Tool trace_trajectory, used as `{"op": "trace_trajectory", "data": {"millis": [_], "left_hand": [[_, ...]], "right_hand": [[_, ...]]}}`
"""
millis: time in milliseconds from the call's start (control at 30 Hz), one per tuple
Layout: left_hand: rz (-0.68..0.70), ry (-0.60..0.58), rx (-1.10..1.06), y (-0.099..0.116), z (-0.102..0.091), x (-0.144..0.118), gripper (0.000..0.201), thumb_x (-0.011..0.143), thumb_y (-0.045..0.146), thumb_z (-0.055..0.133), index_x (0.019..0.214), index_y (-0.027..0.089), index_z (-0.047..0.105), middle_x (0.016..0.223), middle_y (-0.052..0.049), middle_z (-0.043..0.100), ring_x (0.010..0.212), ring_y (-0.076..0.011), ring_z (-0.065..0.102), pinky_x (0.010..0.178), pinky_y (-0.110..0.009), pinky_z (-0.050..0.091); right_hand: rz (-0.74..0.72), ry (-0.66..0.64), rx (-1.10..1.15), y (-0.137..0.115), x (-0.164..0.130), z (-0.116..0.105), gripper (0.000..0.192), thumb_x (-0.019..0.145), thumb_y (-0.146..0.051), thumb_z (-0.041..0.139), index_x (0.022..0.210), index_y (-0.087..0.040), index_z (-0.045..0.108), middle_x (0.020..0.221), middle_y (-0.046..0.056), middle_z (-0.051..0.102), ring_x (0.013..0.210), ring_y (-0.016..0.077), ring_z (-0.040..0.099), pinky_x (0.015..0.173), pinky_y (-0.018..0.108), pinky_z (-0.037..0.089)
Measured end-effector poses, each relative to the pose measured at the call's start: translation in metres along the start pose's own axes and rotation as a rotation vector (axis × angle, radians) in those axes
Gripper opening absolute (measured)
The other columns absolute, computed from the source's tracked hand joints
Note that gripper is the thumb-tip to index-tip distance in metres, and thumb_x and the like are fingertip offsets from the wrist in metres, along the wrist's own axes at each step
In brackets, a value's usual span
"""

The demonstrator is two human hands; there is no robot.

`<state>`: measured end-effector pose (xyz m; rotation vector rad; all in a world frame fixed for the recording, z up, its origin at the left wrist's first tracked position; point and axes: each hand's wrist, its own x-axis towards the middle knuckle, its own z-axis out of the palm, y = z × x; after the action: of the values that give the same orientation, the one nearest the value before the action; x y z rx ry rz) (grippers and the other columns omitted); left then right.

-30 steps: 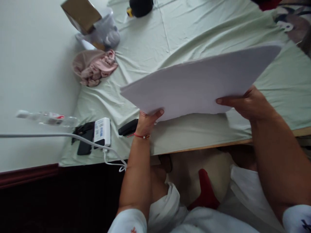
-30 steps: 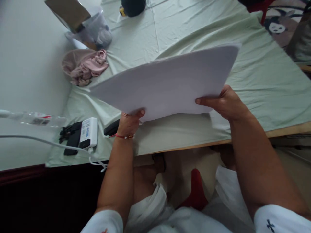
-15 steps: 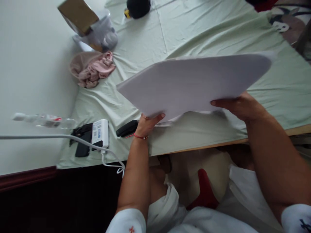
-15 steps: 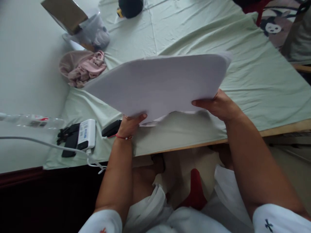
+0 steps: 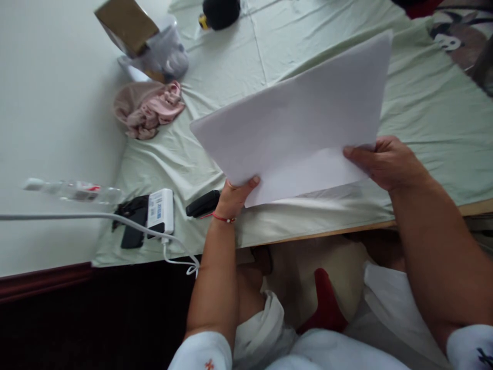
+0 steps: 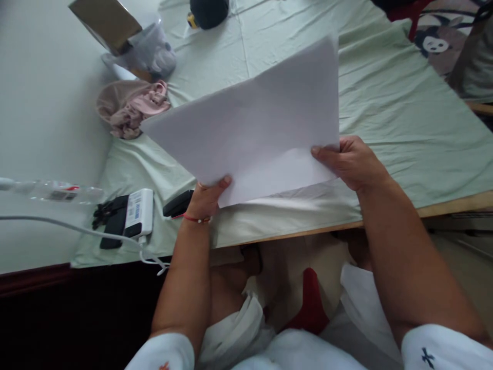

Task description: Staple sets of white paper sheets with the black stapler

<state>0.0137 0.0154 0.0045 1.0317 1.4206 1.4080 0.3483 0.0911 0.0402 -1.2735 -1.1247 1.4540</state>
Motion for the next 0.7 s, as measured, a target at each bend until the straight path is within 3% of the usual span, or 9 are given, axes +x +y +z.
{"op": "trace_trajectory", "data": {"millis": [167,333,433,700], "left_hand": [[-0.104,0.078,-0.15,0.0063,0.0075,-0.0023,0.06,0.053,0.038,0.105,0.103,0.029,0.073,0.102,-0.006,0.08,0.102,-0.0275,0.075,0.095,-0.045,0.064],[-0.076,0.038,-0.14,0.0088,0.0099,-0.0005,0.054,0.055,0.042,0.104,0.097,0.026,0.075,0.097,-0.005,0.081,0.095,-0.0229,0.076,0.09,-0.038,0.066],[-0.067,0.028,-0.131,0.0074,0.0099,0.0007,0.052,0.059,0.043,0.103,0.099,0.024,0.077,0.101,-0.007,0.082,0.095,-0.0223,0.076,0.091,-0.038,0.065],[-0.16,0.048,-0.217,0.0086,0.01,-0.0013,0.044,0.062,0.04,0.101,0.095,0.023,0.077,0.101,-0.008,0.081,0.101,-0.0281,0.077,0.092,-0.042,0.064]], "right_hand": [[0.097,0.044,0.144,0.0005,0.0014,0.0052,0.022,0.063,-0.029,0.098,0.068,-0.021,0.078,0.074,0.002,0.077,0.061,0.0143,0.066,0.055,0.025,0.056],[0.173,-0.007,0.162,0.003,0.0003,0.0039,0.018,0.065,-0.024,0.096,0.075,-0.02,0.081,0.081,0.004,0.081,0.067,0.0167,0.072,0.062,0.027,0.062],[0.174,0.031,0.133,0.0023,-0.0004,0.0034,0.01,0.07,-0.019,0.09,0.073,-0.02,0.081,0.081,0.004,0.081,0.066,0.0155,0.072,0.062,0.025,0.061],[0.184,0.063,0.135,-0.0014,-0.0013,0.006,0.01,0.069,-0.017,0.09,0.069,-0.02,0.08,0.074,0.003,0.078,0.061,0.0151,0.069,0.054,0.025,0.058]]}}
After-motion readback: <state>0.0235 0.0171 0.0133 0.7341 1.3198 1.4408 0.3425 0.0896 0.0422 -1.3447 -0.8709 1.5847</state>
